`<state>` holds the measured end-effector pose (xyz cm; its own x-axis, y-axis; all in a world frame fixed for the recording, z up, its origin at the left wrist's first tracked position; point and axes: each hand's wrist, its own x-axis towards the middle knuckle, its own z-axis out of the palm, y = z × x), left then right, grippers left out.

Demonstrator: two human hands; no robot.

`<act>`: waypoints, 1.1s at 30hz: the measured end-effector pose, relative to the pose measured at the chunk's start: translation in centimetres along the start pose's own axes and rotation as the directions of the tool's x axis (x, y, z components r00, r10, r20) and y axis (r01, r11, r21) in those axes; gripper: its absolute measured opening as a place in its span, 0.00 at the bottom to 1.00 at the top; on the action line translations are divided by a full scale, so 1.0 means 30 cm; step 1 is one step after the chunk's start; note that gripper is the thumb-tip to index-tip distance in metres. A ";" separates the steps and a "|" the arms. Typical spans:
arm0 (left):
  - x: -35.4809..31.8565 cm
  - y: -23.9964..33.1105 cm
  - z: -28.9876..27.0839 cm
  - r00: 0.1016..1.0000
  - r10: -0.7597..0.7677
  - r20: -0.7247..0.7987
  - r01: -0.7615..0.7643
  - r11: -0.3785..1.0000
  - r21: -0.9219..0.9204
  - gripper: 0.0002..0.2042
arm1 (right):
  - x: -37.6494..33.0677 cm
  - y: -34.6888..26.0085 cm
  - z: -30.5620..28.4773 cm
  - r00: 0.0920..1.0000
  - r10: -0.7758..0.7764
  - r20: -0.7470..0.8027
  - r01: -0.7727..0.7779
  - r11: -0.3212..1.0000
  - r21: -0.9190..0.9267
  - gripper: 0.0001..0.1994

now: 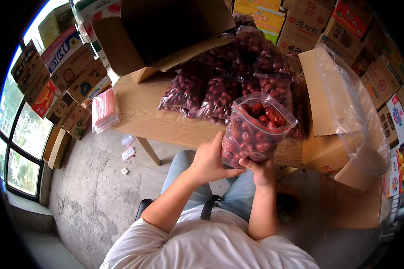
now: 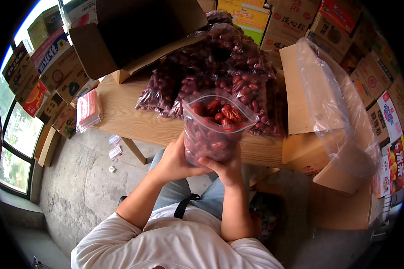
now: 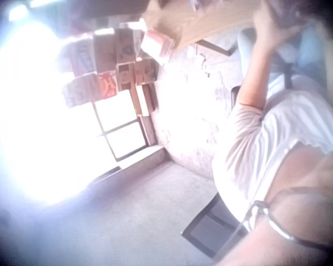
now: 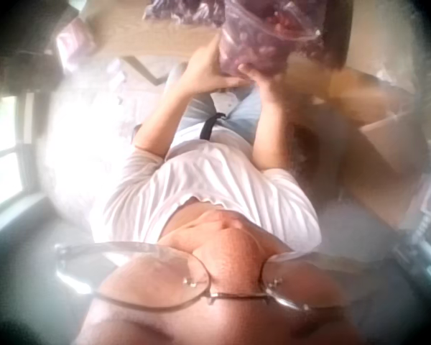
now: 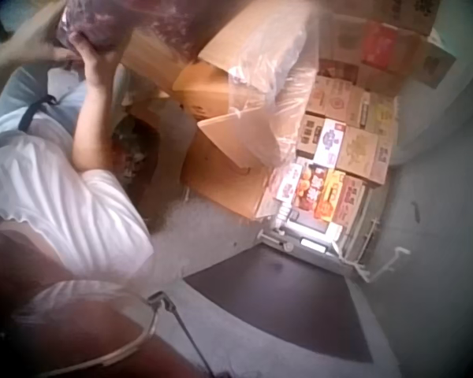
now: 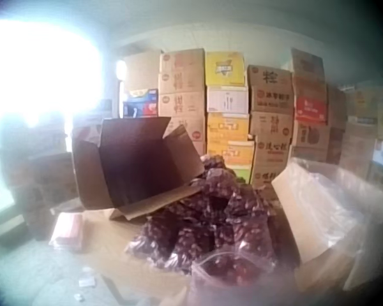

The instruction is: The person scoops dried red dates from a large bulk bag into small clear plastic bags. They then seal each filled bag and place it on a wooden table alongside other completed packages. The process is repeated continuously throughout the clip.

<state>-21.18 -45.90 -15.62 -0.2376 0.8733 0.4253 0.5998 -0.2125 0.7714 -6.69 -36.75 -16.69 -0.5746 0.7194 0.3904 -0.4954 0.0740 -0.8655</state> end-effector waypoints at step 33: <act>0.097 -0.203 -0.033 0.978 -0.101 0.181 0.152 0.945 -0.291 0.36 | 0.141 0.115 -0.124 0.971 0.112 0.210 -0.036 0.941 -0.336 0.48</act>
<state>-26.28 -42.49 -18.62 -0.1546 0.9553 0.2518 0.3081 -0.1955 0.9310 -8.40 -30.88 -19.20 -0.7503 0.5621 0.3479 -0.2263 0.2761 -0.9341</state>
